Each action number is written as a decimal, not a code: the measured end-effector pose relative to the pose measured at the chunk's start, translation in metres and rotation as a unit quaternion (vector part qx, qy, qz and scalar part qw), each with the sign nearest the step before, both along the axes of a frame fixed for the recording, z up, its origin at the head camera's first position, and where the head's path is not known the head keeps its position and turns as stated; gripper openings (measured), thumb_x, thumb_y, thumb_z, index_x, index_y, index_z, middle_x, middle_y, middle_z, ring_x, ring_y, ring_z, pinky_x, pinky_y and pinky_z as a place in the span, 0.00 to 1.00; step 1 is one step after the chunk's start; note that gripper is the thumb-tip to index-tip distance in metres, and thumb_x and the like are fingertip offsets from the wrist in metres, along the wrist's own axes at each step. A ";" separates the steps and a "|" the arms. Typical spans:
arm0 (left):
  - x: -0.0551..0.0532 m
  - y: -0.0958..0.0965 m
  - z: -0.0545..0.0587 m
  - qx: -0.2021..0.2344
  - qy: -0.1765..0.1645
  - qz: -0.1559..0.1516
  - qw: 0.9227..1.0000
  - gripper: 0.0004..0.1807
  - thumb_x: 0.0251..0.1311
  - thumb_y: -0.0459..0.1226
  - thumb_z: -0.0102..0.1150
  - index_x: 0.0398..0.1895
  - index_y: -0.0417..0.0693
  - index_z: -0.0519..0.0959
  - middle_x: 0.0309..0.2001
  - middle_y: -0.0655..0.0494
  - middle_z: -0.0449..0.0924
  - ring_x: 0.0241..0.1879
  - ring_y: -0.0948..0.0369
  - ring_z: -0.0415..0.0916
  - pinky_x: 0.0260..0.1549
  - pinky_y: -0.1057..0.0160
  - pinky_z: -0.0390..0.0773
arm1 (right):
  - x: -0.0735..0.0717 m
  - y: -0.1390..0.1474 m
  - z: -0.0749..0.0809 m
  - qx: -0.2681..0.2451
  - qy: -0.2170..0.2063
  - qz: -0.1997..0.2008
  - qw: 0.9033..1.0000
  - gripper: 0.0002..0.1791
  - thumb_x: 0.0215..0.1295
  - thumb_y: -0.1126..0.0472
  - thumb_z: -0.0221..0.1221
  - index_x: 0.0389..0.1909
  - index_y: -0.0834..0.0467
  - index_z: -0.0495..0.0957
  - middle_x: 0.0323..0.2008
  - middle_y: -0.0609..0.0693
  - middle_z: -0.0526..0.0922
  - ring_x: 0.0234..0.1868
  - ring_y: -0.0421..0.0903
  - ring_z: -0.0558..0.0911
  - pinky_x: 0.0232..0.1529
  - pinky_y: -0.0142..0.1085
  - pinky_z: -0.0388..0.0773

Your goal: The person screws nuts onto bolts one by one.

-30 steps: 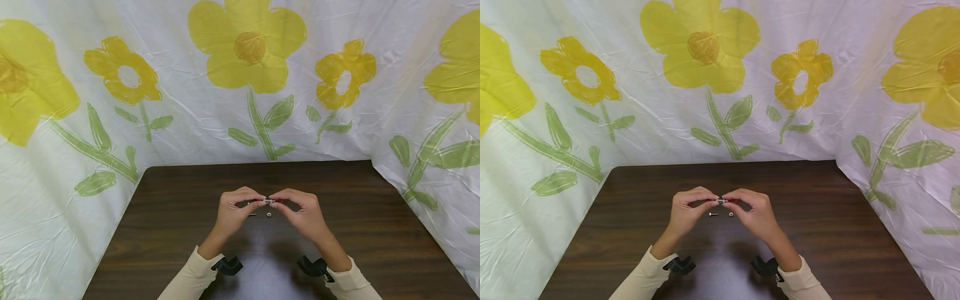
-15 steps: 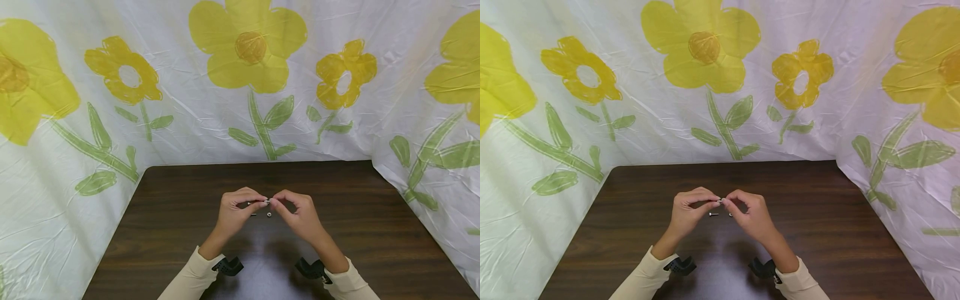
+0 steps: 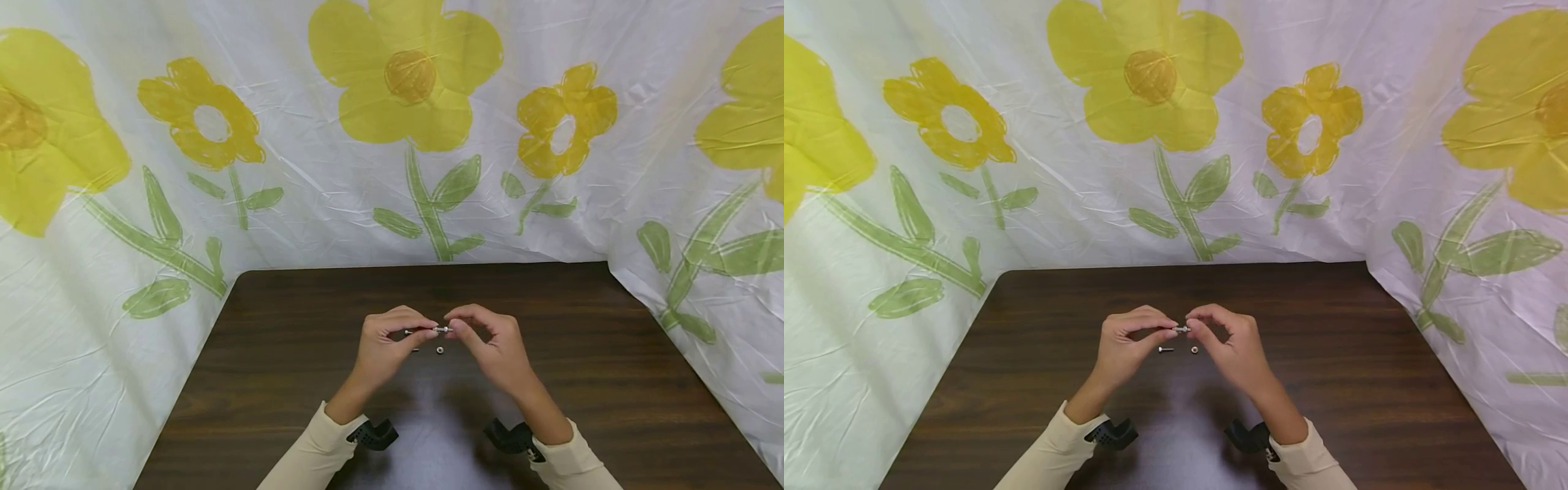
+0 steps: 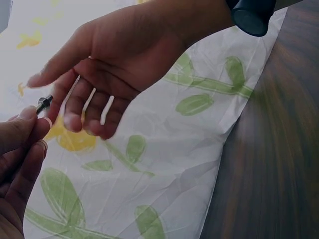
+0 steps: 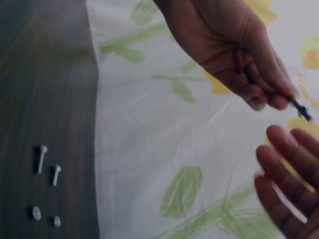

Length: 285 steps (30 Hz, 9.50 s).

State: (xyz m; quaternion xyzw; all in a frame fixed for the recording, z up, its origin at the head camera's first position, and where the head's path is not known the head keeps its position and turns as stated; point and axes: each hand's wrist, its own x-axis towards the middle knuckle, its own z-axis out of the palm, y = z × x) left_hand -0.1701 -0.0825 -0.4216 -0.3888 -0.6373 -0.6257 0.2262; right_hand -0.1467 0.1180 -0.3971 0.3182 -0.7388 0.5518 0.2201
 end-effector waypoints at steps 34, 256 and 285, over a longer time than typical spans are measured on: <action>0.001 -0.001 0.003 0.008 0.001 -0.001 1.000 0.11 0.47 0.16 0.71 0.33 0.33 0.87 0.32 0.44 0.87 0.34 0.55 0.86 0.36 0.61 0.85 | -0.012 0.001 -0.011 -0.016 0.104 0.038 0.994 0.21 0.43 0.84 0.72 0.39 0.63 0.87 0.33 0.53 0.88 0.35 0.45 0.86 0.41 0.31 0.83; 0.001 0.001 -0.001 0.012 0.031 -0.007 0.999 0.10 0.49 0.18 0.71 0.35 0.34 0.88 0.33 0.45 0.87 0.34 0.54 0.86 0.36 0.58 0.86 | -0.013 0.003 -0.014 0.016 0.122 0.040 0.992 0.18 0.50 0.78 0.73 0.41 0.60 0.86 0.36 0.51 0.88 0.35 0.46 0.87 0.42 0.28 0.82; 0.001 0.002 -0.003 0.007 0.020 0.003 1.000 0.10 0.50 0.19 0.72 0.35 0.36 0.88 0.32 0.46 0.87 0.34 0.56 0.85 0.35 0.60 0.85 | -0.008 0.006 -0.015 0.056 0.030 0.021 0.998 0.12 0.64 0.73 0.66 0.41 0.53 0.84 0.32 0.45 0.87 0.32 0.41 0.85 0.38 0.30 0.82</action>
